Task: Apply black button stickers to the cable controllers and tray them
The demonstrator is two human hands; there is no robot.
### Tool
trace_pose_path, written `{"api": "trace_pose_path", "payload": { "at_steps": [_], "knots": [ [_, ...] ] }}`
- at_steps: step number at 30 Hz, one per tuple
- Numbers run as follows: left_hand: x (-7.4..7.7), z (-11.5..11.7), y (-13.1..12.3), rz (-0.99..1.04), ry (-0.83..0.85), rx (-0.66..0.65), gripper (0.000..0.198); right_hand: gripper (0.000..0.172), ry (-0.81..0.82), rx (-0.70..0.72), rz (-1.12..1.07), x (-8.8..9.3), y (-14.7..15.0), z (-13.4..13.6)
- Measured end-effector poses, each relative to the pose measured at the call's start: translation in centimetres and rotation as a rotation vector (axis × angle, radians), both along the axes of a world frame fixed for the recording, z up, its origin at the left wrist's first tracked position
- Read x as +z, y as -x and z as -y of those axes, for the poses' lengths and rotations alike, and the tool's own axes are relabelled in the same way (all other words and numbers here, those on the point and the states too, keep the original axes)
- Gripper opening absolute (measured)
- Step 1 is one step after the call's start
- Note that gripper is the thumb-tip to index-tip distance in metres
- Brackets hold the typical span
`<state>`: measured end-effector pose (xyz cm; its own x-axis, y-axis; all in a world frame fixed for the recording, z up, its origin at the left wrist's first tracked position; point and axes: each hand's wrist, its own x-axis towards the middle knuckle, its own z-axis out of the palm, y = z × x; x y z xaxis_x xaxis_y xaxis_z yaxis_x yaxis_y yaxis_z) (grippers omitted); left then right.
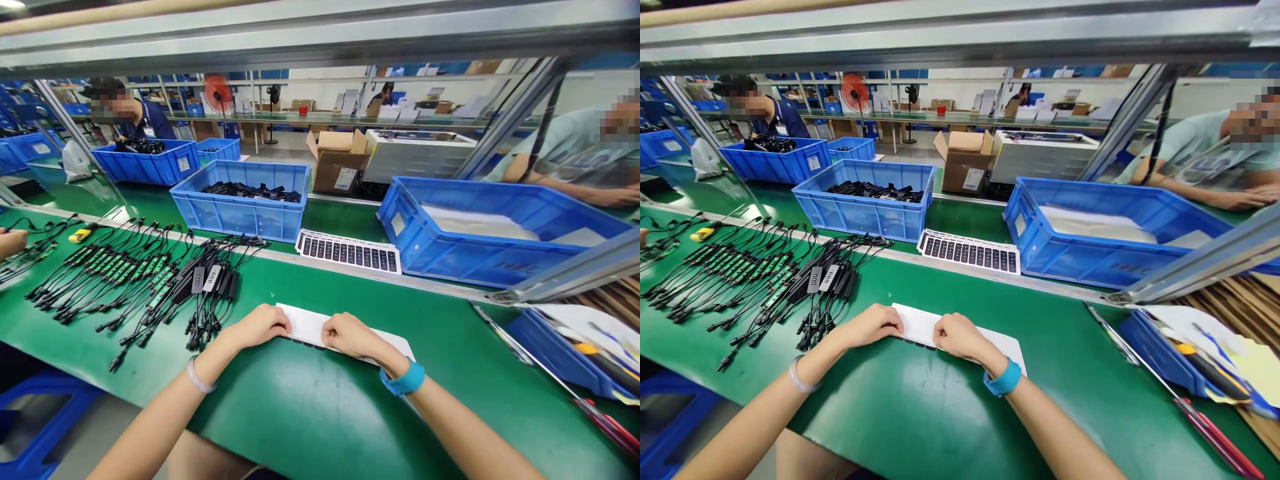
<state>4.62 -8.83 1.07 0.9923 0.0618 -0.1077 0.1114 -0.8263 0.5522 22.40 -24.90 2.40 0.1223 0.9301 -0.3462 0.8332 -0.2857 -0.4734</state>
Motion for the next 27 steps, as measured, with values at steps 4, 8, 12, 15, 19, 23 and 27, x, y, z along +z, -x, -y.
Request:
{"api": "trace_pose_path", "payload": {
  "at_steps": [4,8,12,15,19,23,27],
  "knots": [
    [-0.4,-0.1,0.0,0.002,-0.038,0.024,0.018,0.022,0.039,0.03,-0.012,0.5,-0.2,-0.4],
    [-0.1,0.1,-0.7,-0.024,-0.074,-0.007,0.021,0.021,0.059,0.059,-0.022,0.6,-0.5,-0.5],
    [0.5,1.6,-2.1,-0.019,-0.097,-0.073,0.019,0.023,0.057,0.091,-0.031,0.4,-0.7,-0.5],
    [0.4,3.2,-3.6,-0.039,-0.104,-0.112,0.015,0.022,0.053,0.093,-0.029,0.2,-0.7,-0.4],
    [0.1,4.9,-5.2,-0.098,-0.216,-0.034,0.019,0.023,0.026,0.085,-0.001,0.3,-0.8,0.4],
    [0.4,6.0,-5.7,-0.127,-0.328,0.013,0.022,0.022,-0.027,0.046,0.087,0.3,-1.4,1.9],
    [0.9,6.4,-6.3,-0.143,-0.378,-0.002,0.027,0.024,-0.06,-0.002,0.171,-0.4,-1.8,2.6]
  ]
}}
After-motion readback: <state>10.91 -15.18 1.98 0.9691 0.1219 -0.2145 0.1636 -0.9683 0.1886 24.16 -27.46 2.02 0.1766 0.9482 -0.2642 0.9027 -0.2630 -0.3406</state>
